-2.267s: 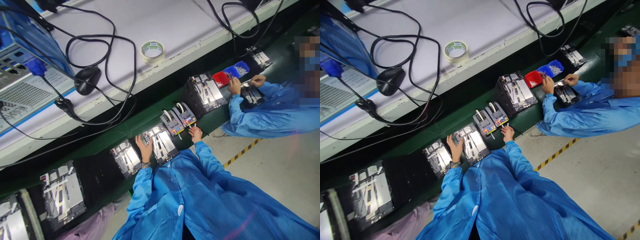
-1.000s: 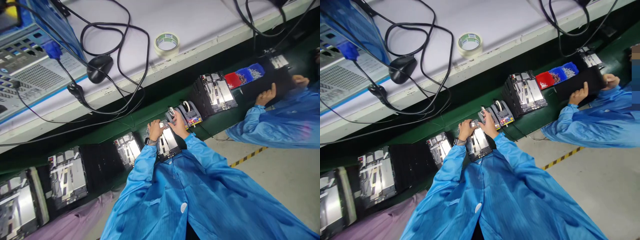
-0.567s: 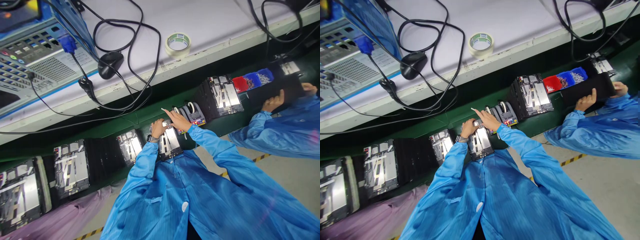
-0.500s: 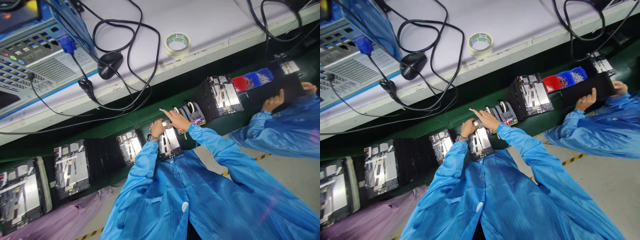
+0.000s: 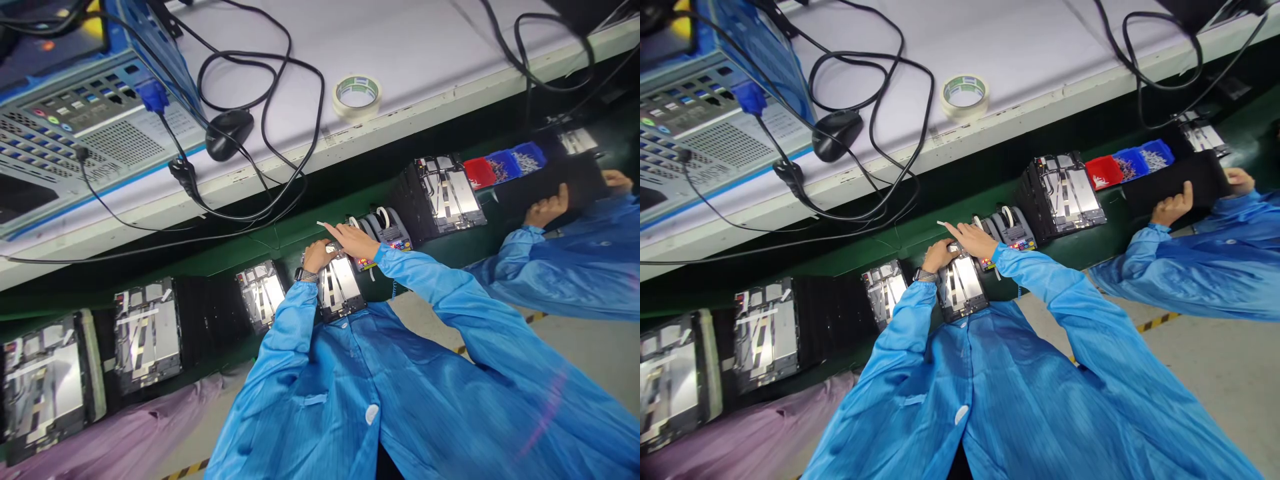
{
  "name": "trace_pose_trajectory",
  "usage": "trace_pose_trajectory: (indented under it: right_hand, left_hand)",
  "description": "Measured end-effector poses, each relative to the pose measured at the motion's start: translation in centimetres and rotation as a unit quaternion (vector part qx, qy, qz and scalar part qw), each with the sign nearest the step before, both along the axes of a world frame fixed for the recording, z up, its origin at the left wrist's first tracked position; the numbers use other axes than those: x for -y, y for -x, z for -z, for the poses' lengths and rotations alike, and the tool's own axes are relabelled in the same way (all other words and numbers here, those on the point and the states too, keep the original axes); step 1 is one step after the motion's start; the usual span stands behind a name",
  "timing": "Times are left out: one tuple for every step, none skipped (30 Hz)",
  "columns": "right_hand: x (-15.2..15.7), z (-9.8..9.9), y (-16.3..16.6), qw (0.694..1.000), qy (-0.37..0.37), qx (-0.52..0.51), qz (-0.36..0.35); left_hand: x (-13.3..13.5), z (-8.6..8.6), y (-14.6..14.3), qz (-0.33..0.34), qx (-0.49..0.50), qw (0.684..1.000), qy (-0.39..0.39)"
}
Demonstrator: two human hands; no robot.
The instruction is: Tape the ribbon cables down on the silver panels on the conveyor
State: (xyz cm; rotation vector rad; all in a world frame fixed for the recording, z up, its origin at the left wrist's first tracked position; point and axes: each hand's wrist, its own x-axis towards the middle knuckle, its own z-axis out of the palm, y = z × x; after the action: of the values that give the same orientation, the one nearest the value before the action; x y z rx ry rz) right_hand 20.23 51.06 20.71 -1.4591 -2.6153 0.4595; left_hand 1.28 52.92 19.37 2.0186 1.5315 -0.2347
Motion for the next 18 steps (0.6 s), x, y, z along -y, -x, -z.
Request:
trace_pose_trajectory:
  right_hand:
    - [0.0,0.1,-0.1,1.000,-0.005,-0.001,0.002]
    - [0.0,0.1,-0.1,1.000,-0.008,-0.003,0.004]
    - [0.0,0.2,-0.2,1.000,-0.010,-0.007,0.008]
    - [0.1,0.3,-0.2,1.000,-0.012,-0.012,0.011]
    - [0.2,0.3,-0.3,1.000,-0.013,-0.017,0.015]
    - [0.2,0.4,-0.3,1.000,-0.014,-0.021,0.018]
    - [0.3,0.3,-0.3,0.999,-0.015,-0.024,0.020]
    - [0.4,0.3,-0.3,0.999,-0.015,-0.026,0.021]
    - [0.5,0.2,-0.3,0.999,-0.014,-0.029,0.021]
    - [0.6,0.0,-0.3,0.999,-0.011,-0.031,0.021]
    - [0.6,-0.1,-0.3,0.999,-0.007,-0.036,0.021]
    - [0.5,-0.3,-0.4,0.999,-0.003,-0.043,0.024]
    - [0.4,-0.6,-0.6,0.998,0.003,-0.055,0.031]
    - [0.2,-0.8,-0.8,0.996,0.011,-0.072,0.045]
    - [0.0,-1.0,-1.0,0.993,0.024,-0.092,0.065]
    - [-0.3,-1.2,-1.2,0.989,0.043,-0.114,0.086]
    - [-0.6,-1.3,-1.5,0.983,0.071,-0.137,0.103]
    - [-0.8,-1.3,-1.7,0.976,0.107,-0.157,0.111]
  left_hand:
    - [0.0,0.1,-0.1,-0.002,-0.004,1.000,-0.003]
    - [0.0,0.2,-0.1,-0.002,-0.006,1.000,-0.005]
    - [0.0,0.2,-0.1,0.001,-0.007,1.000,-0.007]
    - [0.0,0.2,-0.1,0.006,-0.005,1.000,-0.008]
    - [0.0,0.2,0.0,0.012,-0.003,1.000,-0.008]
    - [0.0,0.2,0.0,0.017,-0.002,1.000,-0.008]
    - [0.1,0.1,0.1,0.020,-0.002,1.000,-0.006]
    - [0.1,0.1,0.1,0.020,-0.002,1.000,-0.005]
    - [0.0,0.1,0.1,0.016,-0.003,1.000,-0.003]
    - [-0.1,0.1,0.1,0.007,-0.005,1.000,0.000]
    - [-0.2,0.1,0.0,-0.004,-0.005,1.000,0.007]
    - [-0.4,0.1,-0.1,-0.016,-0.005,1.000,0.017]
    - [-0.7,0.2,-0.2,-0.028,-0.005,0.999,0.030]
    - [-1.1,0.1,-0.4,-0.037,-0.006,0.998,0.045]
    - [-1.6,0.1,-0.6,-0.043,-0.009,0.997,0.061]
    - [-2.0,0.0,-0.8,-0.047,-0.013,0.996,0.075]
    - [-2.5,0.0,-1.0,-0.050,-0.017,0.995,0.087]
    - [-3.0,-0.1,-1.1,-0.052,-0.022,0.994,0.098]
